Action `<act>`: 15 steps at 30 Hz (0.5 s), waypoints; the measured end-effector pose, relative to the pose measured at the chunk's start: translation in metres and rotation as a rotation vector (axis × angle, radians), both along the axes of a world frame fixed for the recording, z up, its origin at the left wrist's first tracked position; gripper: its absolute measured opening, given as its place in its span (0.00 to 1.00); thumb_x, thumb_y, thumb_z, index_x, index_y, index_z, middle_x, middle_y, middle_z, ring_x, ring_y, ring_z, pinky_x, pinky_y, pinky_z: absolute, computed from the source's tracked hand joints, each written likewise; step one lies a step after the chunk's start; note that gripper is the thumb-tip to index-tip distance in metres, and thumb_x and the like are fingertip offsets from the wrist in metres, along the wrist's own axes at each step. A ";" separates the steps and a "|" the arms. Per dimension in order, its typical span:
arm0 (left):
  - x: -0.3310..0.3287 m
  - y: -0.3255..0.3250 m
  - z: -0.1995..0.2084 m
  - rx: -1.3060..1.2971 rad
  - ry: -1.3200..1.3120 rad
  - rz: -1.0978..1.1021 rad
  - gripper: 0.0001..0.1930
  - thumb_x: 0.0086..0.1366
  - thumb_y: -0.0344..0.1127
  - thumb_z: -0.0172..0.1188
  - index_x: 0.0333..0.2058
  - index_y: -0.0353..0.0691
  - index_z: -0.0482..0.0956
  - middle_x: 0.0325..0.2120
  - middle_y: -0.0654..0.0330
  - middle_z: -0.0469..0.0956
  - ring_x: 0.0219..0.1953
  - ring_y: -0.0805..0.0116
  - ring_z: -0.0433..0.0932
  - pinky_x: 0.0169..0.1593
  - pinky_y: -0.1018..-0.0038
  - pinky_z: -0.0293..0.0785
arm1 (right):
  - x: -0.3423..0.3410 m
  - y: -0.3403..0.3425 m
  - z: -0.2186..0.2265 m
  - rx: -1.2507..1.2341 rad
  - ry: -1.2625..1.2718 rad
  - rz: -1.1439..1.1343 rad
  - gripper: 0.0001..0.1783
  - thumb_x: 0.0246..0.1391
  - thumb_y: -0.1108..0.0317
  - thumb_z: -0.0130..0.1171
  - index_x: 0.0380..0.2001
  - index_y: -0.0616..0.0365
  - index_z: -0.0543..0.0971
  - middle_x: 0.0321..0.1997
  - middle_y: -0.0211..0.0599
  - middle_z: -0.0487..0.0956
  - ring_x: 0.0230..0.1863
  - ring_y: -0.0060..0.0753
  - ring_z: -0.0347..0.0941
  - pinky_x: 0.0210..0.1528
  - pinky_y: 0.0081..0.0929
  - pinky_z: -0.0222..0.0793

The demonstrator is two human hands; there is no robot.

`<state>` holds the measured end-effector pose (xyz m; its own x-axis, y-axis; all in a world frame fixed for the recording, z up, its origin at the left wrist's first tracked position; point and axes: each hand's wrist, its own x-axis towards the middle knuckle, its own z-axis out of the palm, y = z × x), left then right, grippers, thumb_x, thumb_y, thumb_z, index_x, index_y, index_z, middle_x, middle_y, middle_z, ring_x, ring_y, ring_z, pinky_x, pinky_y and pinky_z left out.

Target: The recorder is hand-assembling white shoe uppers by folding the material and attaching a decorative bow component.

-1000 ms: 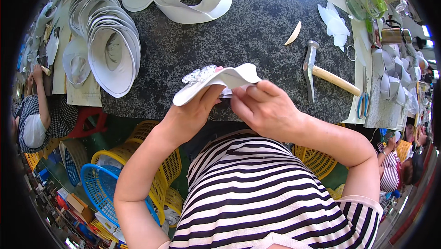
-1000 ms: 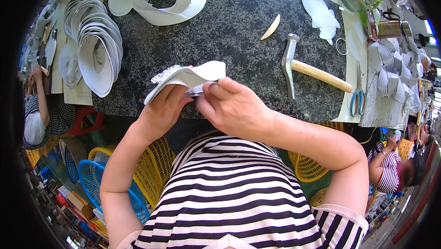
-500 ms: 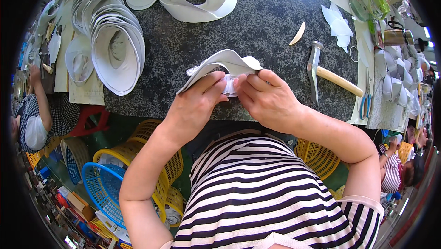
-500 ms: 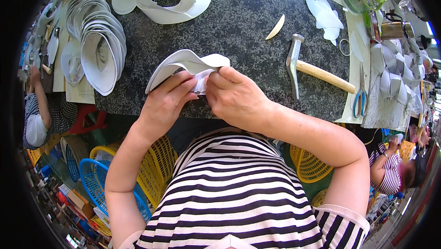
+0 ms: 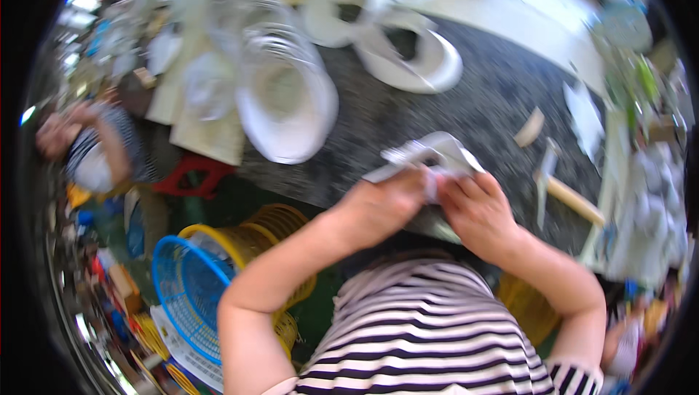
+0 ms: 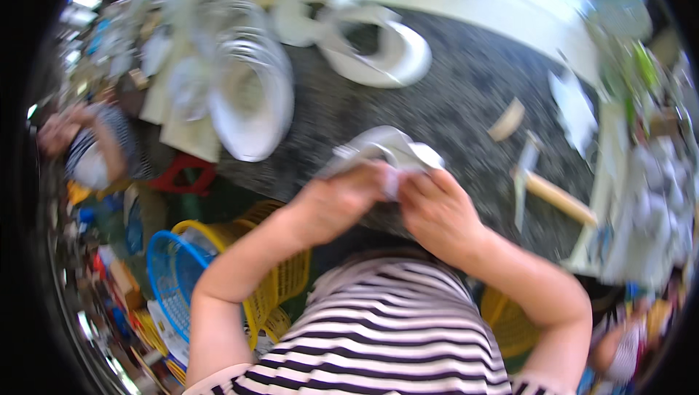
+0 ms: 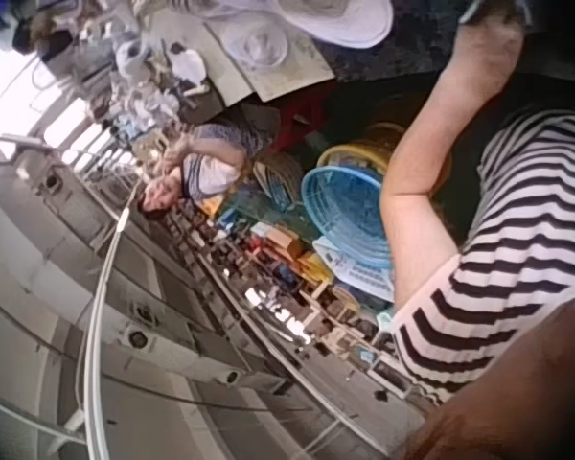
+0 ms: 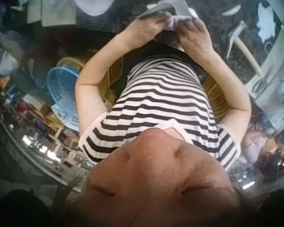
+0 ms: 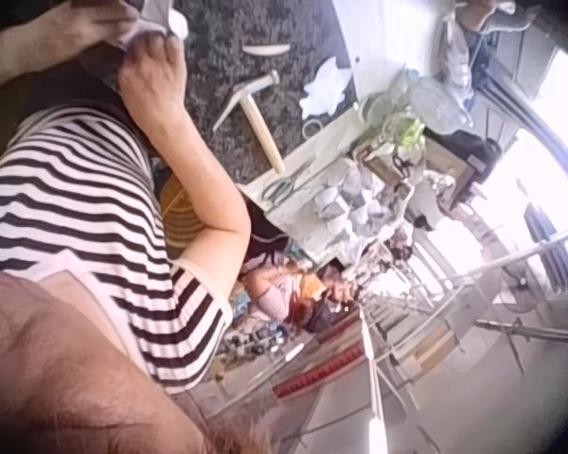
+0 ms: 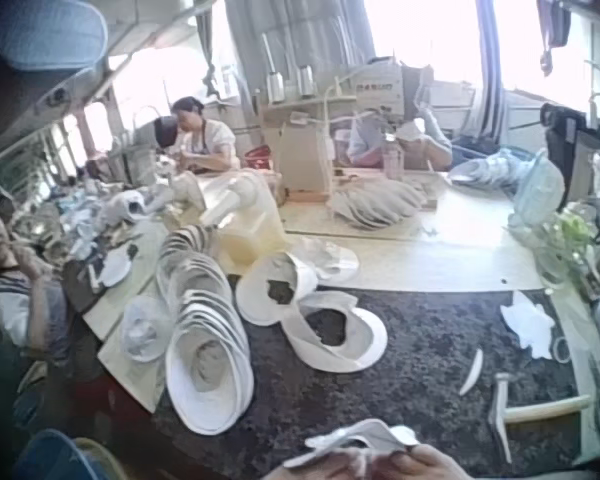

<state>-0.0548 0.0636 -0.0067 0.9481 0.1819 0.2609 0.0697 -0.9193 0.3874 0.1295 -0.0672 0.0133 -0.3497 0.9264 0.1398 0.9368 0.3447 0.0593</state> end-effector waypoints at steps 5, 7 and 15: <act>-0.001 0.004 -0.005 -0.020 -0.059 -0.078 0.11 0.61 0.27 0.55 0.42 0.32 0.78 0.38 0.56 0.75 0.45 0.59 0.79 0.52 0.68 0.77 | -0.002 0.000 -0.009 0.028 0.106 -0.022 0.22 0.48 0.68 0.57 0.48 0.65 0.80 0.42 0.36 0.76 0.46 0.36 0.72 0.52 0.39 0.61; 0.005 0.010 -0.013 -0.051 -0.058 -0.129 0.11 0.62 0.28 0.55 0.42 0.32 0.78 0.39 0.56 0.75 0.46 0.58 0.79 0.52 0.66 0.77 | -0.001 -0.001 -0.010 0.034 0.106 -0.049 0.22 0.49 0.70 0.56 0.49 0.66 0.79 0.41 0.37 0.76 0.44 0.38 0.72 0.52 0.39 0.61; -0.001 0.016 -0.012 -0.024 -0.092 -0.160 0.12 0.60 0.29 0.57 0.42 0.30 0.78 0.38 0.55 0.77 0.45 0.58 0.79 0.51 0.65 0.78 | -0.001 0.002 -0.002 0.027 0.060 0.018 0.23 0.49 0.70 0.53 0.49 0.70 0.79 0.39 0.39 0.75 0.42 0.38 0.71 0.52 0.38 0.60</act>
<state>-0.0554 0.0791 -0.0191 0.9376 0.0376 0.3456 -0.1138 -0.9062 0.4073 0.1288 -0.0651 0.0116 -0.3562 0.9158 0.1858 0.9328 0.3602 0.0126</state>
